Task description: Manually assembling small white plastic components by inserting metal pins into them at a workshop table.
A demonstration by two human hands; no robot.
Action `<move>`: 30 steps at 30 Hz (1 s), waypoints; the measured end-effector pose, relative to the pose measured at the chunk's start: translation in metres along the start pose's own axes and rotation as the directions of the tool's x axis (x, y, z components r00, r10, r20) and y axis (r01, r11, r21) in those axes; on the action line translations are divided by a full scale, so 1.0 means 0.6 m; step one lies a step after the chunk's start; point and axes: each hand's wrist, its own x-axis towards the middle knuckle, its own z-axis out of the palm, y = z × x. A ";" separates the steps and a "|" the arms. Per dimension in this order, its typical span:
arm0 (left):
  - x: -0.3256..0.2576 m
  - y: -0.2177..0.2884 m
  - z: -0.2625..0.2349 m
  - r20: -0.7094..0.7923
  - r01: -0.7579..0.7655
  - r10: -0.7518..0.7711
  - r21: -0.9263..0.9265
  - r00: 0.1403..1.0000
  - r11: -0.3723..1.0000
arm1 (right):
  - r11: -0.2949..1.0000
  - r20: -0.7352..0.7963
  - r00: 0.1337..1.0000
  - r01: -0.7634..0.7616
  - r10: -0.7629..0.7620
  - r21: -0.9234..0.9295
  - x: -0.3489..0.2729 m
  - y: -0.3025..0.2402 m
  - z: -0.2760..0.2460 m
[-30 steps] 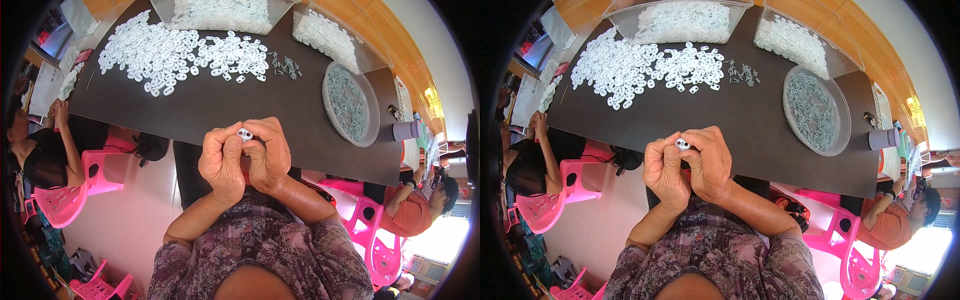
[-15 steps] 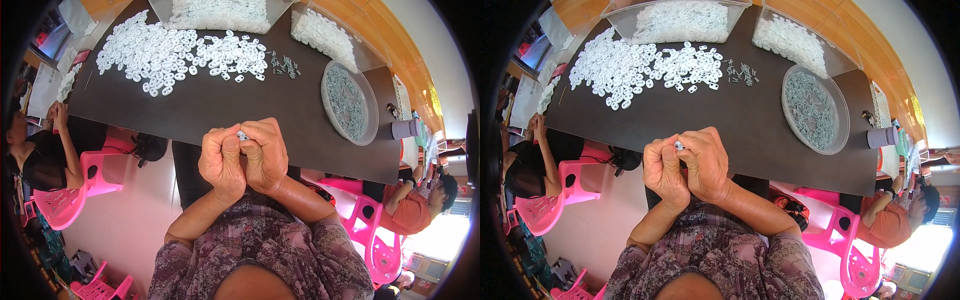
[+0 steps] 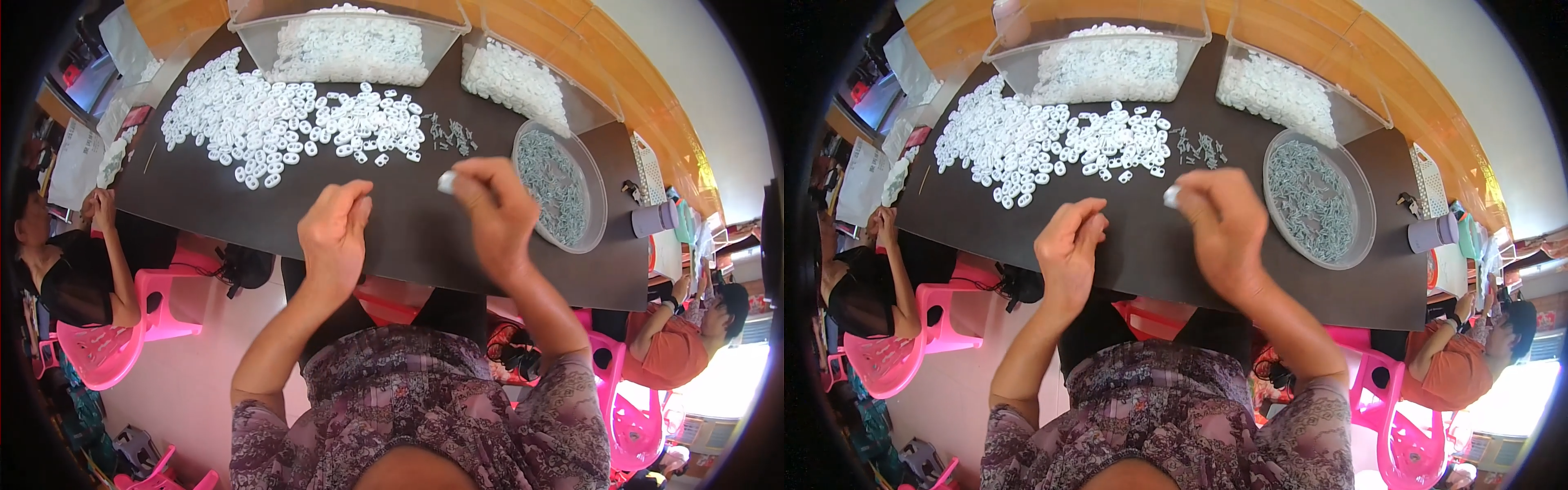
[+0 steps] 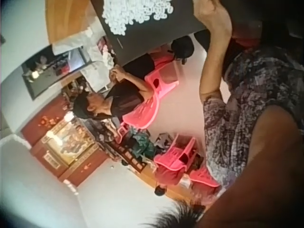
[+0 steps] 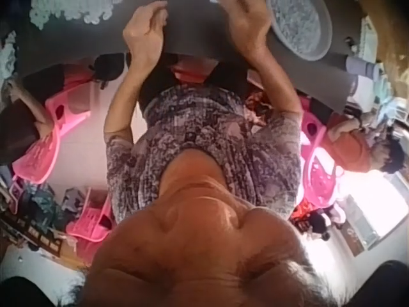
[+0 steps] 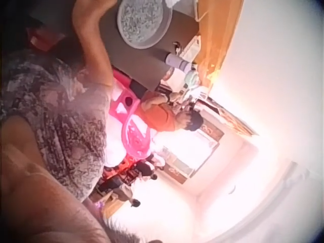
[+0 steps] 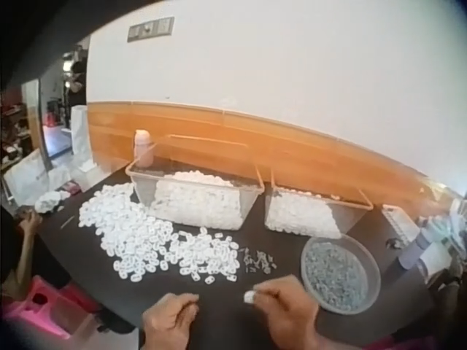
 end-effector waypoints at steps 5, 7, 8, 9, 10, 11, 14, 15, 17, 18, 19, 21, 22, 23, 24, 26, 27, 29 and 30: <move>0.073 -0.023 0.024 0.174 -0.368 0.327 0.530 0.929 0.764 | 0.981 -0.195 0.976 0.057 -0.094 -0.186 0.143 0.038 -0.063; 0.086 -0.028 0.037 0.205 -0.387 0.332 0.580 0.921 0.717 | 0.967 -0.199 0.970 0.091 -0.140 -0.236 0.194 0.073 -0.083; 0.090 -0.036 0.042 0.256 -0.426 0.344 0.623 0.904 0.656 | 0.951 -0.195 0.964 0.118 -0.178 -0.286 0.216 0.086 -0.095; 0.095 -0.040 0.046 0.306 -0.463 0.350 0.662 0.885 0.590 | 0.946 -0.208 0.960 0.121 -0.189 -0.301 0.237 0.103 -0.103; 0.096 -0.037 0.048 0.349 -0.468 0.312 0.683 0.884 0.561 | 0.927 -0.221 0.952 0.122 -0.210 -0.355 0.254 0.121 -0.112; 0.097 -0.040 0.050 0.348 -0.477 0.328 0.675 0.878 0.563 | 0.907 -0.230 0.945 0.123 -0.231 -0.403 0.270 0.138 -0.120; 0.098 -0.050 0.050 0.372 -0.446 0.246 0.724 0.895 0.526 | 0.880 -0.239 0.944 0.091 -0.225 -0.467 0.294 0.156 -0.125; 0.100 -0.047 0.050 0.373 -0.451 0.253 0.721 0.892 0.527 | 0.870 -0.232 0.946 0.089 -0.226 -0.485 0.300 0.159 -0.127; 0.104 -0.038 0.048 0.410 -0.454 0.206 0.713 0.888 0.535 | 0.863 -0.235 0.946 0.080 -0.224 -0.499 0.311 0.165 -0.133; 0.105 -0.039 0.049 0.411 -0.455 0.209 0.712 0.888 0.534 | 0.858 -0.234 0.948 0.071 -0.218 -0.509 0.318 0.167 -0.134; 0.106 -0.040 0.049 0.410 -0.446 0.198 0.702 0.890 0.554 | 0.858 -0.235 0.947 0.070 -0.217 -0.510 0.326 0.169 -0.138; 0.105 -0.039 0.049 0.409 -0.433 0.179 0.695 0.895 0.575 | 0.815 -0.198 0.959 0.055 -0.205 -0.577 0.341 0.173 -0.148; 0.109 -0.036 0.051 0.408 -0.437 0.193 0.678 0.893 0.591 | 0.816 -0.196 0.960 0.052 -0.200 -0.575 0.347 0.174 -0.156; 0.111 -0.035 0.050 0.405 -0.437 0.200 0.664 0.892 0.606 | 0.780 -0.168 0.967 0.045 -0.190 -0.624 0.351 0.169 -0.158; 0.111 -0.034 0.051 0.407 -0.431 0.187 0.669 0.894 0.606 | 0.740 -0.140 0.974 0.038 -0.177 -0.671 0.351 0.166 -0.156; 0.109 -0.032 0.052 0.413 -0.496 0.285 0.621 0.865 0.607 | 0.693 -0.114 0.939 0.154 -0.324 -0.704 0.337 0.155 -0.144; 0.106 -0.033 0.052 0.413 -0.488 0.273 0.625 0.869 0.609 | 0.621 -0.087 0.877 0.261 -0.472 -0.739 0.324 0.147 -0.138; 0.098 -0.037 0.051 0.393 -0.487 0.305 0.546 0.867 0.682 | 0.623 -0.018 0.838 0.391 -0.546 -0.677 0.277 0.125 -0.103; 0.092 -0.038 0.046 0.392 -0.478 0.293 0.550 0.872 0.685 | 0.607 0.036 0.780 0.514 -0.625 -0.606 0.250 0.114 -0.081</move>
